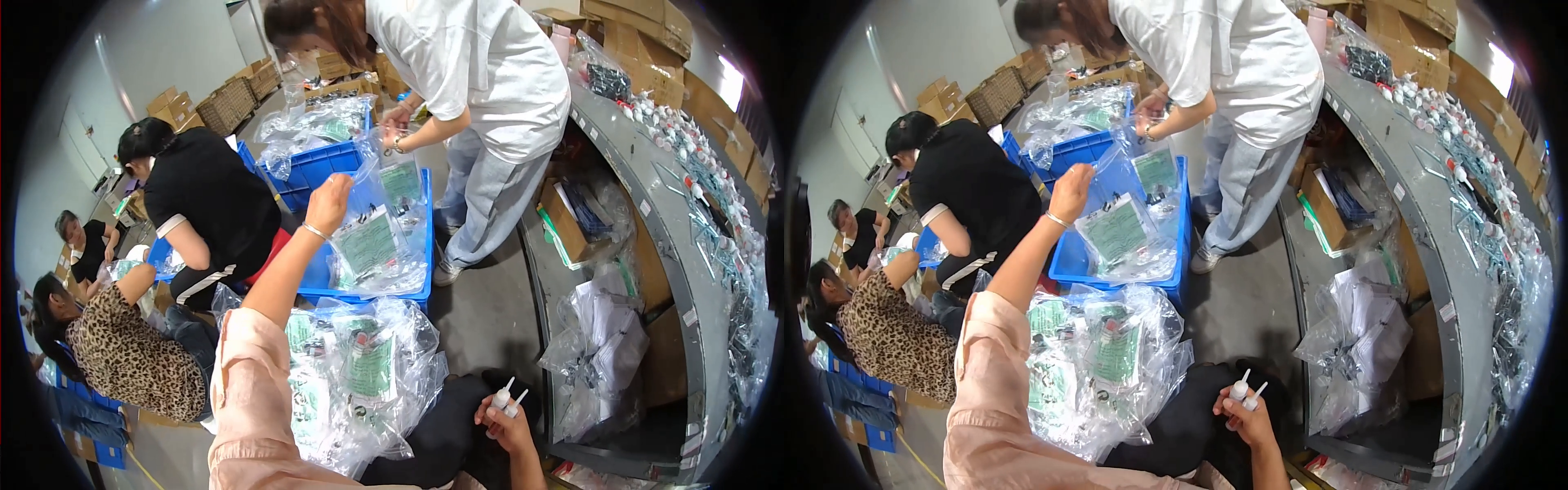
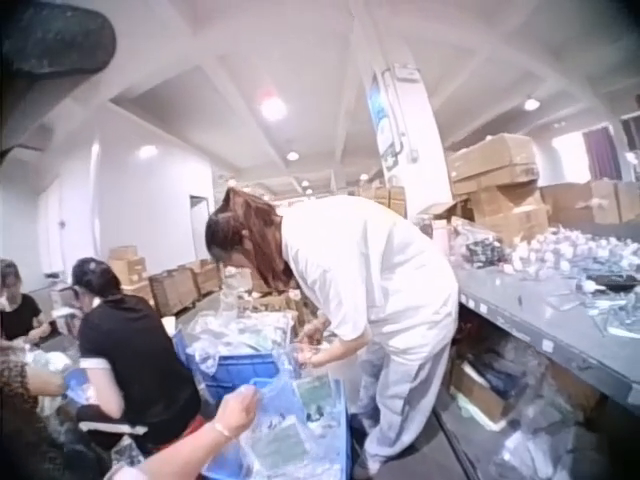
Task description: The recorder is putting dropper bottles and instruction sheets into plastic bags on a factory floor.
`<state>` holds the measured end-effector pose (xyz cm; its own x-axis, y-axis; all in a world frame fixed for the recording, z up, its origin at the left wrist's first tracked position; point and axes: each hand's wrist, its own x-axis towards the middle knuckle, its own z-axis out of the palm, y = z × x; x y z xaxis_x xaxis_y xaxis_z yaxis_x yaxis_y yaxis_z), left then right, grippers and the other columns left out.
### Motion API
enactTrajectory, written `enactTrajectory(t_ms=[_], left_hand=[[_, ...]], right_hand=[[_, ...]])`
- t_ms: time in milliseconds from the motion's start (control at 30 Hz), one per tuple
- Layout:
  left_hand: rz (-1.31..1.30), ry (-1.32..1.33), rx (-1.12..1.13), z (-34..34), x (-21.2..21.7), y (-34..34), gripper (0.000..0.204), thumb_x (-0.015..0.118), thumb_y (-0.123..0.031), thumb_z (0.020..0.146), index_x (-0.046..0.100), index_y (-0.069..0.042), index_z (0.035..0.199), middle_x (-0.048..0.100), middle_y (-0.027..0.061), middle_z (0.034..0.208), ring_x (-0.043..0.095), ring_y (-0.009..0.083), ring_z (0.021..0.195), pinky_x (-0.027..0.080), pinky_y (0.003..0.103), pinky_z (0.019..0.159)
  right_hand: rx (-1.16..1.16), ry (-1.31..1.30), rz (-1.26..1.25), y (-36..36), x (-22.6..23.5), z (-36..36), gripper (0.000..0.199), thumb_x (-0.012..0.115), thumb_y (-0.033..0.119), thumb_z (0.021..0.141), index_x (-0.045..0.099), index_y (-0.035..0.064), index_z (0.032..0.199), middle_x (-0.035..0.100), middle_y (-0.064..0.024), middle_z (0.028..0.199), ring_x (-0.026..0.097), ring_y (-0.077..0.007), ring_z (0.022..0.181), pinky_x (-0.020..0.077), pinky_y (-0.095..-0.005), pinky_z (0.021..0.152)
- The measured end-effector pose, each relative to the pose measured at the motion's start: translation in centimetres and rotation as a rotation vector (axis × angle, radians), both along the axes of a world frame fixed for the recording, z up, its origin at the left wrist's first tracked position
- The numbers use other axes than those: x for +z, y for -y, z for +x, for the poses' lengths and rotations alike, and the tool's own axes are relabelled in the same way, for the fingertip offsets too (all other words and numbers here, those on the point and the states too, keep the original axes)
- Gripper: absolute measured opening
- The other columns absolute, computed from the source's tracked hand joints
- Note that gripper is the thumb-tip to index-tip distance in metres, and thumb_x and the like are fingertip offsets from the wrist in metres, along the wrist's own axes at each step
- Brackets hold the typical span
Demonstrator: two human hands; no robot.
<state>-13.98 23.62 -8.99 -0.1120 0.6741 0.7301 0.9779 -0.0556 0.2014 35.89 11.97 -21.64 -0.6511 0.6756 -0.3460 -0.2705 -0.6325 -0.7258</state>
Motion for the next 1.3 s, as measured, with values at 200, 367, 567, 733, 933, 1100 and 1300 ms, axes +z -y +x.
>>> enactTrajectory(t_ms=[200,367,567,733,933,1100,1300], left_hand=[[0.0,0.074,-0.094,3.3,12.1,4.6,0.014,0.058,-0.016,0.085,0.06,-0.002,0.087,0.06,0.0155,0.074,0.059,0.0306,0.069,0.047,0.035,0.062],[-0.093,0.171,-0.263,6.1,17.7,9.7,0.014,0.063,-0.015,0.083,0.06,-0.002,0.084,0.06,0.0105,0.069,0.055,0.0184,0.06,0.044,0.029,0.058],[-0.248,0.345,-0.252,12.1,16.7,15.0,0.016,0.066,-0.014,0.081,0.058,-0.001,0.079,0.052,-0.0029,0.065,0.042,0.0038,0.06,0.039,0.021,0.054],[-0.298,0.506,-0.391,15.5,12.7,18.2,0.015,0.064,-0.01,0.082,0.052,0.0,0.078,0.054,0.0036,0.062,0.05,0.0075,0.057,0.043,0.024,0.052],[-0.543,0.799,-0.452,15.8,12.0,20.5,0.019,0.065,-0.01,0.083,0.048,-0.004,0.077,0.053,-0.0019,0.065,0.049,0.0025,0.06,0.04,0.02,0.049],[-0.579,1.147,-0.507,14.2,11.7,21.3,0.018,0.062,-0.011,0.086,0.047,-0.006,0.078,0.055,-0.0006,0.064,0.052,0.005,0.053,0.04,0.02,0.046],[-0.465,0.86,-0.21,11.0,12.9,23.1,0.022,0.064,-0.013,0.084,0.045,-0.003,0.076,0.052,0.001,0.059,0.05,0.0061,0.048,0.041,0.024,0.04]], right_hand=[[-0.028,0.045,0.205,-1.9,7.4,-4.5,0.022,0.064,0.008,0.078,0.053,0.0044,0.098,0.053,-0.0029,0.07,0.054,-0.0128,0.06,0.0323,-0.0184,0.043],[-0.061,0.054,0.703,-3.5,19.1,-11.4,0.022,0.069,0.011,0.077,0.054,0.0058,0.091,0.056,0.0019,0.075,0.05,-0.0025,0.06,0.0393,-0.0182,0.049],[-0.049,-0.183,0.592,-2.7,24.0,-18.7,0.03,0.071,0.014,0.077,0.052,0.0051,0.099,0.059,-0.0034,0.084,0.06,-0.0104,0.068,0.0458,-0.0202,0.048],[0.047,-0.166,0.264,-1.5,21.4,-20.8,0.02,0.068,0.015,0.08,0.054,0.0086,0.092,0.061,-0.0032,0.077,0.062,-0.014,0.071,0.044,-0.0241,0.048],[0.083,-0.18,0.185,0.1,19.9,-19.5,0.025,0.065,0.006,0.077,0.05,0.0061,0.097,0.059,-0.0053,0.078,0.059,-0.0139,0.065,0.0448,-0.0251,0.048],[0.033,-0.094,0.359,0.4,19.9,-17.6,0.028,0.063,-0.001,0.075,0.049,0.0033,0.099,0.057,-0.0052,0.075,0.057,-0.0124,0.059,0.0459,-0.0251,0.046],[0.082,0.316,1.008,-1.7,21.6,-12.5,0.023,0.062,0.002,0.075,0.052,0.0024,0.095,0.055,-0.0066,0.072,0.056,-0.014,0.059,0.0467,-0.0304,0.05]])
